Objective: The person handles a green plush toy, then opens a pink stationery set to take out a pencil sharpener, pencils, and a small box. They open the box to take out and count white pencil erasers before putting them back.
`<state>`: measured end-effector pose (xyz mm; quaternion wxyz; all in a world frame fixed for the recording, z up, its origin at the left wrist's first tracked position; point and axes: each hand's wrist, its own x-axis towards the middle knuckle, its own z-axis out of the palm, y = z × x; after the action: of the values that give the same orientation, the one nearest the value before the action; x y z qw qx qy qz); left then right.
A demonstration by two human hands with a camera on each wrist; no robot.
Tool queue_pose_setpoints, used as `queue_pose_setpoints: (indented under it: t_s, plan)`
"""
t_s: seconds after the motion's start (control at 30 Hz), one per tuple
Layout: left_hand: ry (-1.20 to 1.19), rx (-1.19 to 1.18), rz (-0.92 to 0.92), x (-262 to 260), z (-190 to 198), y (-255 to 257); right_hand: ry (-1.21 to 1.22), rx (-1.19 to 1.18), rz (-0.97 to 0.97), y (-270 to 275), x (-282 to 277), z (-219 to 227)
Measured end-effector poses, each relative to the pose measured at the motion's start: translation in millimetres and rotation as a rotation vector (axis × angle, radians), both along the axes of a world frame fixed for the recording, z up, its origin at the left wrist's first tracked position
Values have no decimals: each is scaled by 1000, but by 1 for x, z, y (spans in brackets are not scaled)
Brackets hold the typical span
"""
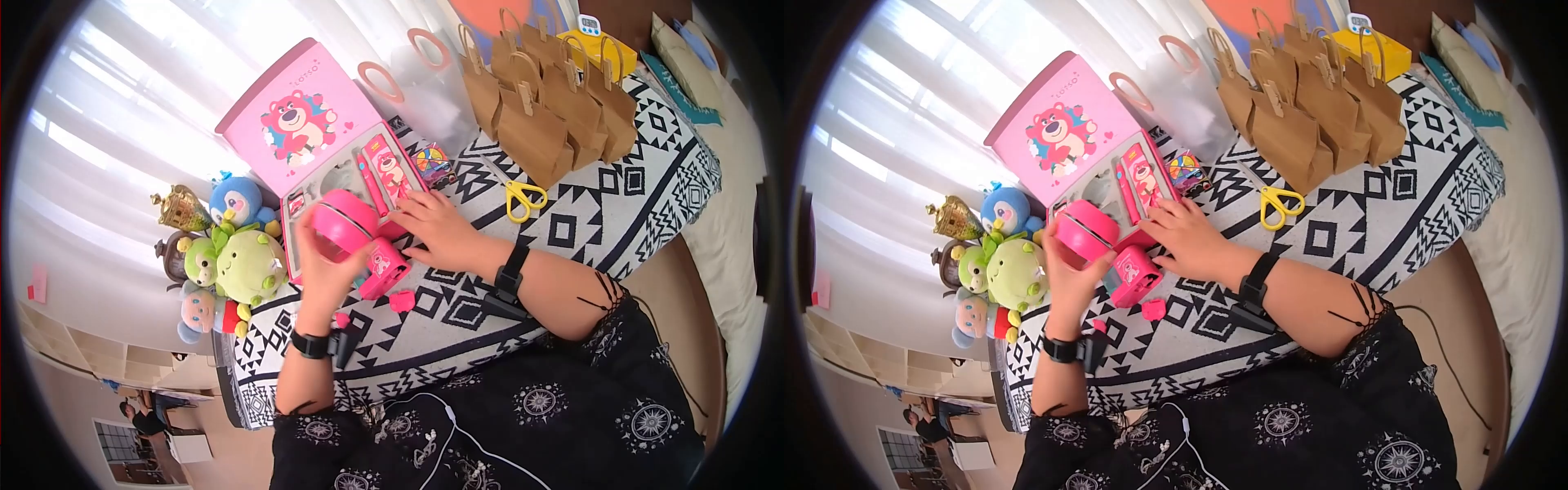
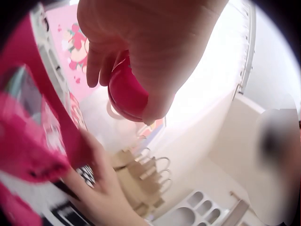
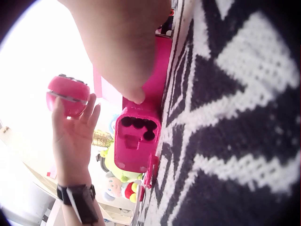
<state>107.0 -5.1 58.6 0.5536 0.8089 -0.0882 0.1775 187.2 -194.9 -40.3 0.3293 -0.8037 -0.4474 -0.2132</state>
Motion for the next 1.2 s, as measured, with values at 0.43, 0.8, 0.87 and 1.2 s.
queue_pose_setpoints:
  t_s: [0.43, 0.8, 0.87, 1.2]
  plan:
    - [33, -605, -79, -2, -89, -86, 561, 726, 68, -16, 31, -10]
    - [-49, -319, 90, -10, -109, -71, 897, 1016, -100, 6, -24, 5]
    - [1, -228, 128, -24, -93, -71, 951, 1040, -26, 11, -36, 6]
    - [-11, -186, -36, -28, -105, -59, 1268, 869, 377, -10, -39, -10]
